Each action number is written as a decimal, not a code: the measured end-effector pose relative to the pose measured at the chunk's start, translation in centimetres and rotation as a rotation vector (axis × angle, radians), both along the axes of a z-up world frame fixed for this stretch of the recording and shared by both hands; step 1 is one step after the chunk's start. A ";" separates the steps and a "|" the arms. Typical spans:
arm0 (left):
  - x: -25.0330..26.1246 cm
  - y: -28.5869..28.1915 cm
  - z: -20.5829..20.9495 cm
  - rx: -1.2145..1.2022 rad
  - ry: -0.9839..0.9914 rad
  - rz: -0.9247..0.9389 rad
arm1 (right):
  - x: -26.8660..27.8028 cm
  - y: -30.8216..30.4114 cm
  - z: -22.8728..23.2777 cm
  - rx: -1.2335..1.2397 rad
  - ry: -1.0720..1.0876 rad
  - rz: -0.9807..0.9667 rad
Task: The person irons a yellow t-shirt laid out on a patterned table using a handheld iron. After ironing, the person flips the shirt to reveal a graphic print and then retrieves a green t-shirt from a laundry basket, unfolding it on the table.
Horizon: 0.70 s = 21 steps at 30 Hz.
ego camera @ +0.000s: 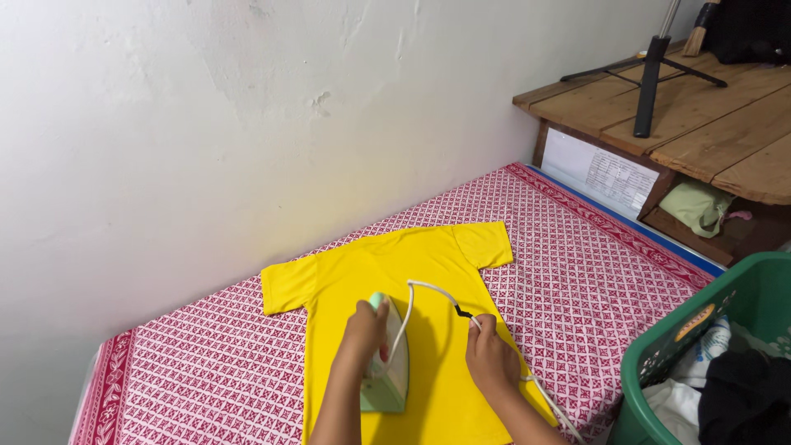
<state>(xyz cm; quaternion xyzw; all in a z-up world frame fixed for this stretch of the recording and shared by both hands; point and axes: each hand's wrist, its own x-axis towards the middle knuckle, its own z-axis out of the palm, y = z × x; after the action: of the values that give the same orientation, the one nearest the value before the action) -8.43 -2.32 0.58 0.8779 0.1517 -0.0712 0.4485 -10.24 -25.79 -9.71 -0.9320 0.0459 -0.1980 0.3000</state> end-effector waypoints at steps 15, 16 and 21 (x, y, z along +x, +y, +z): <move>10.3 -1.2 -1.8 0.004 -0.040 0.120 | 0.3 -0.1 -0.2 0.022 -0.003 -0.014; 11.1 -1.2 -1.8 -0.017 -0.044 0.130 | 0.4 0.0 -0.2 0.028 -0.002 -0.019; 12.2 -1.7 -0.9 -0.043 -0.022 0.154 | 0.4 0.0 -0.1 0.045 0.014 -0.029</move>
<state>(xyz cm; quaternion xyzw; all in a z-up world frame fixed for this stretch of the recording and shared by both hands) 3.72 -4.01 -0.33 0.8544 0.2124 -0.0300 0.4732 -9.87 -25.79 -9.77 -0.9255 0.0661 -0.1950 0.3178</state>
